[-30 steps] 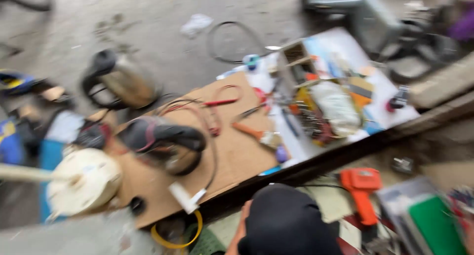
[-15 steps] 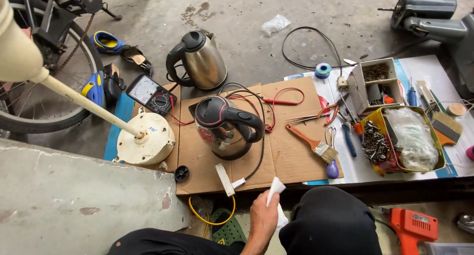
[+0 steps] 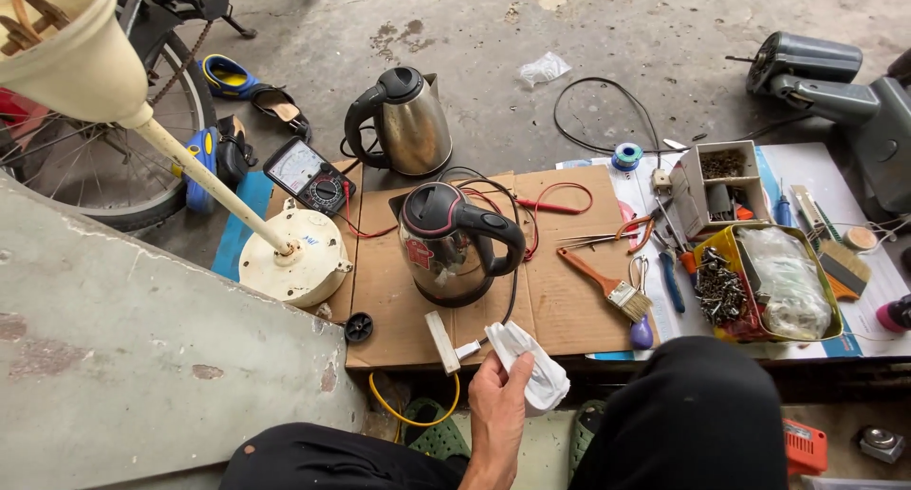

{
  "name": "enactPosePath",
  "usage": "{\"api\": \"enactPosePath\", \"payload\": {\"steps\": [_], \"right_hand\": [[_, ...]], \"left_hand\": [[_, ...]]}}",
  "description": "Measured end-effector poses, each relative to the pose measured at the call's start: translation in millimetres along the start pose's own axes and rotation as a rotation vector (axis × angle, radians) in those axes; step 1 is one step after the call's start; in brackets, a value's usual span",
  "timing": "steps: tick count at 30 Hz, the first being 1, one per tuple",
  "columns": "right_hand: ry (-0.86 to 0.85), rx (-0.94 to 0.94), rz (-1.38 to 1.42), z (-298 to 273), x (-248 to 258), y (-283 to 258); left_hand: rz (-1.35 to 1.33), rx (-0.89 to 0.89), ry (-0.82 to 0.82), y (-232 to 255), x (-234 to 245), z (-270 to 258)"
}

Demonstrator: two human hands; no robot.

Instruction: Wiping an electric kettle and its power base with a tissue in a repair setting.

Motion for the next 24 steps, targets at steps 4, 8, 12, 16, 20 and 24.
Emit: {"api": "enactPosePath", "payload": {"steps": [4, 8, 12, 16, 20, 24], "right_hand": [[-0.041, 0.025, -0.098, -97, -210, -92], [-0.336, -0.331, -0.032, -161, -347, -133], [-0.292, -0.337, 0.516, -127, -379, -57], [-0.215, -0.402, 0.626, -98, -377, -52], [-0.147, -0.172, 0.513, -82, -365, -117], [-0.006, 0.207, 0.091, -37, -361, -197]], "left_hand": [[0.018, -0.376, 0.018, 4, 10, 12], [0.271, -0.863, 0.192, 38, 29, -15], [0.385, -1.324, 0.19, 54, 33, -23], [0.375, -1.401, 0.07, 62, 18, -33], [0.286, -1.086, -0.055, 76, 14, -26], [0.223, -0.513, 0.147, 93, 25, 40]]}}
Point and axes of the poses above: each hand's wrist, its own z-axis towards the middle knuckle, its own x-axis out of the back of the hand, y = z × x, the point moved 7 cm from there along z, towards the middle knuckle, and after that the axes turned 6 degrees about y, right-handed, at the moved point
